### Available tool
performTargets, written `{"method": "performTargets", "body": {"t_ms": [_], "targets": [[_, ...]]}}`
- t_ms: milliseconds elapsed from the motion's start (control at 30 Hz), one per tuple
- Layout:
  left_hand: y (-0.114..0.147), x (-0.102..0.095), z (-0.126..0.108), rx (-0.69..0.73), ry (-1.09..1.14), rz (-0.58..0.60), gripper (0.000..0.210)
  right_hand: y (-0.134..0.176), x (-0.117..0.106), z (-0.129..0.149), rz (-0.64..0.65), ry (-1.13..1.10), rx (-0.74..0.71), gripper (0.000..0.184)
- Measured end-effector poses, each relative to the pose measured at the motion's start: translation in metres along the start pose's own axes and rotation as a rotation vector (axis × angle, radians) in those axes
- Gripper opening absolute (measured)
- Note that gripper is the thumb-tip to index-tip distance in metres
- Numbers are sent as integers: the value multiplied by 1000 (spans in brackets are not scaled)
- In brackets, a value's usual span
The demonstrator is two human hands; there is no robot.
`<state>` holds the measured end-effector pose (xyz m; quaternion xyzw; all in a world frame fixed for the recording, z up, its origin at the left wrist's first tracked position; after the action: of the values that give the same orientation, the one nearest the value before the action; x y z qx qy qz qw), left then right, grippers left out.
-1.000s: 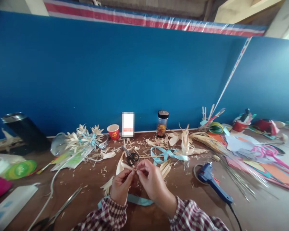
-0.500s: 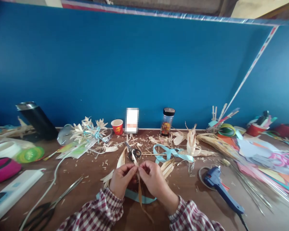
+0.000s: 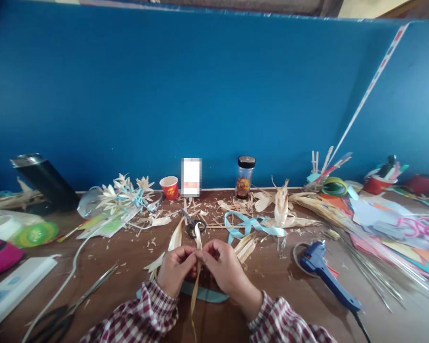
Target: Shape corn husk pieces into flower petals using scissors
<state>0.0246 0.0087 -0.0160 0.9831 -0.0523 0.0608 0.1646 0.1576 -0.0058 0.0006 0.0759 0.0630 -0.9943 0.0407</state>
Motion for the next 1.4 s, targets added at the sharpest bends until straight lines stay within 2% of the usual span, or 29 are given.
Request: {"method": "performTargets", "body": {"t_ms": [100, 267, 433, 533, 633, 833, 1000, 1400], "targets": [[-1, -1, 2, 13, -13, 25, 31, -1, 0, -2, 41, -33, 65, 28], [3, 2, 2, 31, -5, 2, 30, 1, -3, 2, -10, 111, -9, 25], [10, 6, -5, 146, -76, -70, 28, 1, -4, 2, 8, 111, -59, 28], [9, 5, -4, 95, -58, -73, 27, 0, -4, -2, 35, 48, 12, 28], [6, 3, -2, 5, -16, -27, 30, -2, -4, -3, 51, 27, 61, 26], [4, 3, 1, -4, -26, -10, 33, -2, -8, 7, -25, 242, -95, 12], [5, 2, 0, 109, -120, -51, 29, -1, -8, 6, -17, 322, -126, 13], [7, 1, -4, 180, -283, -130, 17, 2, -6, 8, 8, 631, -267, 12]]}}
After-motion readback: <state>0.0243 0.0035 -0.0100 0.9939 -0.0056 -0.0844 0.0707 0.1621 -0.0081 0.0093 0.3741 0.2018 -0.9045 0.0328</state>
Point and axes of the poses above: each hand's wrist, its own y-axis away from the middle knuckle, its own x-axis out of the palm, z = x × y, the point moved 3 cm from there along -y, towards the middle knuckle, and after that the axes turned 9 degrees about -x, right-handed, at the moved point
